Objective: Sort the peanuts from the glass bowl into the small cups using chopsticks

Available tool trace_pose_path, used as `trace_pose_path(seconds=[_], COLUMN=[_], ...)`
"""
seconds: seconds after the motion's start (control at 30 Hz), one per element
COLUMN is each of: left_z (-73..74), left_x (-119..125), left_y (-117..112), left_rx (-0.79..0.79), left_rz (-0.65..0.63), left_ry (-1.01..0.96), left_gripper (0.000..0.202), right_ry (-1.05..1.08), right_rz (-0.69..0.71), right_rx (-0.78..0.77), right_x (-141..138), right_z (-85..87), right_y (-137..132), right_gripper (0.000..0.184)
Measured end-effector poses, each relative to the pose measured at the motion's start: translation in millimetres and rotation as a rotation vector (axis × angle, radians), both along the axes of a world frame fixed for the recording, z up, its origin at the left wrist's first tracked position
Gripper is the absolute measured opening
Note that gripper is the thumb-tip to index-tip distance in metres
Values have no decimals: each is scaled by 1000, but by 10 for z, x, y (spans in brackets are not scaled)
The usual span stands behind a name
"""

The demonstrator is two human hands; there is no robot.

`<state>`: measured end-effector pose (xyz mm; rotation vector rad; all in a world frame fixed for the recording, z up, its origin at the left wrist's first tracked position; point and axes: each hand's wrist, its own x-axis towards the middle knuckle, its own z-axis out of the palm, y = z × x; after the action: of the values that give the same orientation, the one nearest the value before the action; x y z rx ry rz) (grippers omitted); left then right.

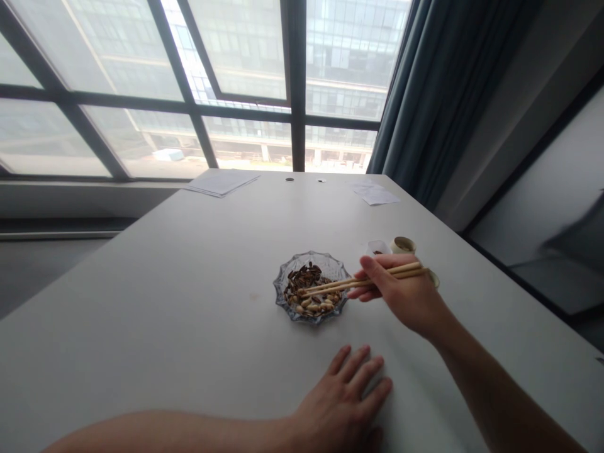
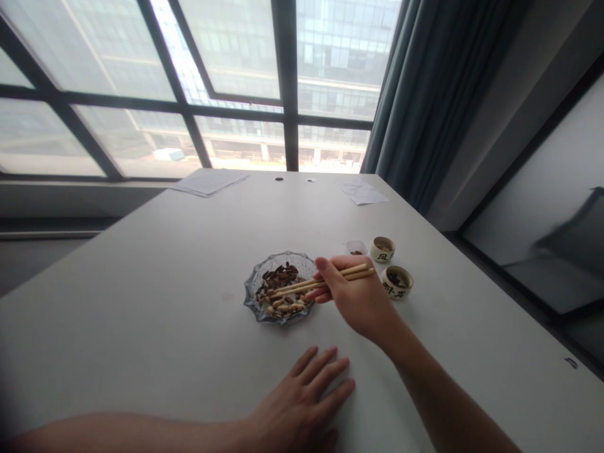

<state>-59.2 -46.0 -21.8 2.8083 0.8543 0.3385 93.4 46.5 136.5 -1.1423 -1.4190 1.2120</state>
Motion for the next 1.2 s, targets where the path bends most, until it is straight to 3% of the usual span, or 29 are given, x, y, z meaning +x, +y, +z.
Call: trace_pose_path(seconds=[0.17, 0.27, 0.5, 0.7, 0.83, 1.03, 1.2], left_z=[17, 17, 12, 2, 6, -17, -35], left_x=[4, 4, -6, -6, -11, -2, 6], left_y=[-6, -5, 2, 1, 8, 13, 6], left_rx=[-7, -8, -25, -34, -34, -16, -2], left_rz=[-3, 1, -8, -4, -6, -10, -7], left_ry=[4, 6, -2, -20, -12, -15, -18], left_gripper=[64, 64, 60, 58, 58, 57, 57], right_ry=[-213, -336, -432, -412, -282, -277, -219], right_rz=[-353, -486, -380, -467, -290, 131, 251], right_rx=[208, 282, 232, 325, 277, 202, 139], right_x=[553, 830, 1003, 901, 612, 124, -50], right_z=[376, 459, 374, 442, 391, 86, -132], right_y=[-23, -1, 94, 5, -53, -33, 30], right_gripper=[46, 37, 34, 34, 40, 38, 36])
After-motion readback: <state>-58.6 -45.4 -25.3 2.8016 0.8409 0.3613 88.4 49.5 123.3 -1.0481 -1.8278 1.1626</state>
